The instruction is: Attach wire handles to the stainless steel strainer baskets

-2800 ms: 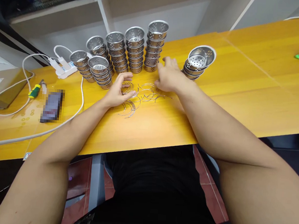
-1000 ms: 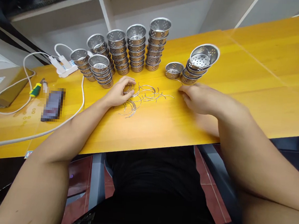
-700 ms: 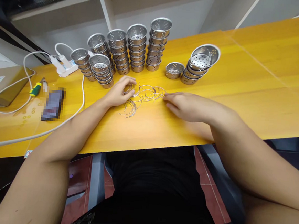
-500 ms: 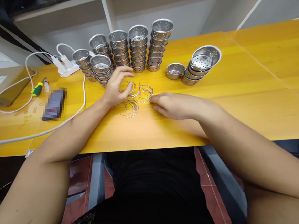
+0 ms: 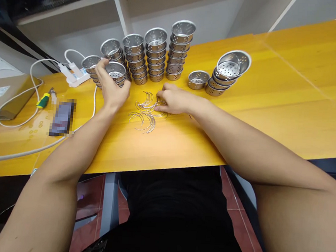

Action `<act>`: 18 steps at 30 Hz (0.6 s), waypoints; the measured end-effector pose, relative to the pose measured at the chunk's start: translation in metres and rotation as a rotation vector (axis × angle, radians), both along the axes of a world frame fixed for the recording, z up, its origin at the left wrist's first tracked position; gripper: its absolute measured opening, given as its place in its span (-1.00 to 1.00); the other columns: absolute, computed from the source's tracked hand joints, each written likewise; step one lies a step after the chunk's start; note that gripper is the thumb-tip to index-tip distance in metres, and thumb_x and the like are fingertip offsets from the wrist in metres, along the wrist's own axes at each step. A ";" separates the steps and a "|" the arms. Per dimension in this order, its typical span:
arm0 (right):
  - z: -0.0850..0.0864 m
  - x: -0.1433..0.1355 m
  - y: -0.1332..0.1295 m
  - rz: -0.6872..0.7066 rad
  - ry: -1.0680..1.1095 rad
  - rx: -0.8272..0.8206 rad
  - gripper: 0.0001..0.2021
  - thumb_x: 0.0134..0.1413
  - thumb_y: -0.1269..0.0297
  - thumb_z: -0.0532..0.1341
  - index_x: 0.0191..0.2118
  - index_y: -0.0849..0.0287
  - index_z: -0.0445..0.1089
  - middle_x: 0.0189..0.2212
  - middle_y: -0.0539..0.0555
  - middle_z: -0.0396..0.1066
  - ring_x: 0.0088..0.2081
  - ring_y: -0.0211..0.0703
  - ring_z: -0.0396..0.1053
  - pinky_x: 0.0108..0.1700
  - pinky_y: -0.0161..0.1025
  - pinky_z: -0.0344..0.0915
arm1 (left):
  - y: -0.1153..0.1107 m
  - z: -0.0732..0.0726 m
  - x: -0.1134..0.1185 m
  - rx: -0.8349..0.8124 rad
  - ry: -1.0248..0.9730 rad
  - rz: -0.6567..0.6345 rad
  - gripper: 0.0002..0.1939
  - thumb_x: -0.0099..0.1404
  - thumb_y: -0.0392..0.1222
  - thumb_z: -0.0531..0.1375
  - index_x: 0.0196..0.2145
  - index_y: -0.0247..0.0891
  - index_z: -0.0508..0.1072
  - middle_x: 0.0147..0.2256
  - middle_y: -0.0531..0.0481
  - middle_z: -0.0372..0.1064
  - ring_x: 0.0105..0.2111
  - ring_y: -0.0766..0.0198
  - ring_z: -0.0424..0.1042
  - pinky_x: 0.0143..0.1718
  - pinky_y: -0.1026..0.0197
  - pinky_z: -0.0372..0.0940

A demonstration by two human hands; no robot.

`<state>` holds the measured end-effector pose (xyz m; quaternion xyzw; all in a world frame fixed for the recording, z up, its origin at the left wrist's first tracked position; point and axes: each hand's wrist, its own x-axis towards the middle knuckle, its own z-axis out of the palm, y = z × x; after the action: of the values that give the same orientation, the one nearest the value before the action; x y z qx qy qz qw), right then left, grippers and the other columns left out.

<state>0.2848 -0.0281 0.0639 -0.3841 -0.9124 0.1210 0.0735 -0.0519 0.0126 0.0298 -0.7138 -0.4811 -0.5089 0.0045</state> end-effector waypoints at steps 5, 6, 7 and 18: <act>-0.014 -0.006 -0.001 0.080 0.084 0.090 -0.56 0.60 0.02 0.38 0.31 0.19 0.75 0.18 0.41 0.58 0.22 0.45 0.60 0.37 0.25 0.52 | 0.000 -0.004 0.003 0.045 -0.048 -0.014 -0.33 0.64 0.08 0.41 0.52 -0.11 0.31 0.56 -0.21 0.46 0.89 0.11 -0.11 0.91 -0.22 -0.11; -0.015 -0.007 -0.002 0.093 0.103 0.123 -0.58 0.60 0.04 0.38 0.32 0.17 0.75 0.20 0.42 0.58 0.24 0.46 0.58 0.37 0.28 0.50 | 0.000 -0.003 0.004 0.030 -0.081 0.016 -0.28 0.59 0.09 0.45 0.52 -0.08 0.30 0.57 -0.21 0.44 0.88 -0.01 -0.02 0.92 -0.26 -0.06; -0.017 -0.008 -0.002 0.117 0.121 0.156 -0.58 0.60 0.06 0.38 0.34 0.15 0.74 0.24 0.42 0.57 0.26 0.46 0.56 0.38 0.30 0.47 | 0.000 -0.002 0.004 0.016 -0.116 0.046 -0.22 0.54 0.08 0.49 0.53 -0.04 0.29 0.58 -0.21 0.41 0.86 -0.11 0.06 0.92 -0.30 -0.01; -0.028 -0.035 -0.014 0.293 0.223 0.253 -0.71 0.66 0.28 0.23 -0.04 0.19 0.73 0.06 0.39 0.61 0.06 0.27 0.45 0.24 0.17 0.43 | 0.003 0.012 0.010 0.166 -0.039 -0.225 0.04 0.46 0.48 0.53 0.63 0.09 0.22 0.68 -0.17 0.23 0.86 -0.23 -0.03 0.93 -0.44 -0.02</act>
<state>0.2496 -0.0423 0.0361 -0.2194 -0.9526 0.0565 0.2031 -0.0422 0.0153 0.0422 -0.7503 -0.3542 -0.5582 -0.0030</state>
